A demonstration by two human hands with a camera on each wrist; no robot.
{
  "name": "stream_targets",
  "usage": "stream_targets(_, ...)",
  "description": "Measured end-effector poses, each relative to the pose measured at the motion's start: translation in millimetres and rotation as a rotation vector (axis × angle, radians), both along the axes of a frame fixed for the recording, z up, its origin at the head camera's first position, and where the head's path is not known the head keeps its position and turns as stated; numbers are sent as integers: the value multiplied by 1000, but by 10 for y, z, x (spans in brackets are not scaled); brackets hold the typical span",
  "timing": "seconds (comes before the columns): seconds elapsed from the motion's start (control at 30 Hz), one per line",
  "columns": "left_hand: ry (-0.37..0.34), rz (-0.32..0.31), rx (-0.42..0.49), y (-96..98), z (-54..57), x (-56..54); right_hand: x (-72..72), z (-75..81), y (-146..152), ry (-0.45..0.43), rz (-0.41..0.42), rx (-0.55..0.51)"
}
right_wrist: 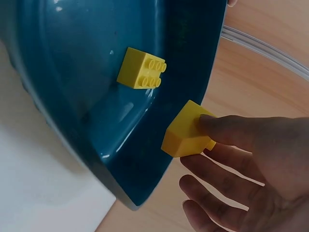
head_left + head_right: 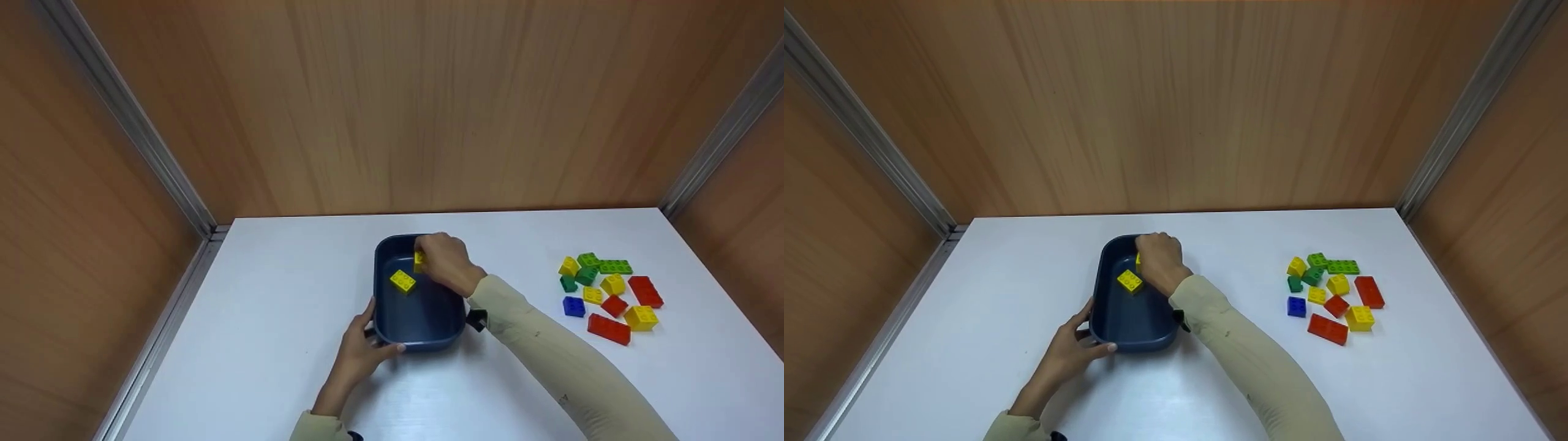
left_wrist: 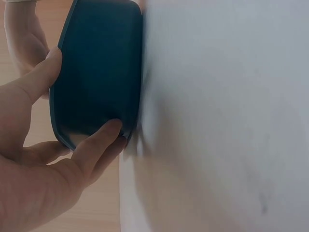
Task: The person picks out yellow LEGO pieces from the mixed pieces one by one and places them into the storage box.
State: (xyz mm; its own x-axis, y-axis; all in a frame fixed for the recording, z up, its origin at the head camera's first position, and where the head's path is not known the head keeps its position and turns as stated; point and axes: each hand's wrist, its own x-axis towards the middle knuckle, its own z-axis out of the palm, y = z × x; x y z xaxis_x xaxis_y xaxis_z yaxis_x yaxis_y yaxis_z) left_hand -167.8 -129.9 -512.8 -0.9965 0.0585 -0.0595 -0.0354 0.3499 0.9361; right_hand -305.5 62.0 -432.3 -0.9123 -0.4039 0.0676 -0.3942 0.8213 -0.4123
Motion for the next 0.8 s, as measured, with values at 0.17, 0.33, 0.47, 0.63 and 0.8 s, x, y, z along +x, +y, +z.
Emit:
stream_targets(0.17,-13,7,-3,-1,-6,1,-46,-35,-42,9,2,5)
stream_targets(0.33,-6,10,-13,7,-5,5,-102,-57,-69,19,0,39)
stream_targets(0.47,-3,11,-17,10,0,7,-135,-66,-83,2,-8,52)
stream_targets(0.63,-10,16,-18,3,6,4,-168,-71,-100,-19,-15,46)
stream_targets(0.8,-11,13,-14,-1,1,8,-186,-70,-114,-32,-17,55)
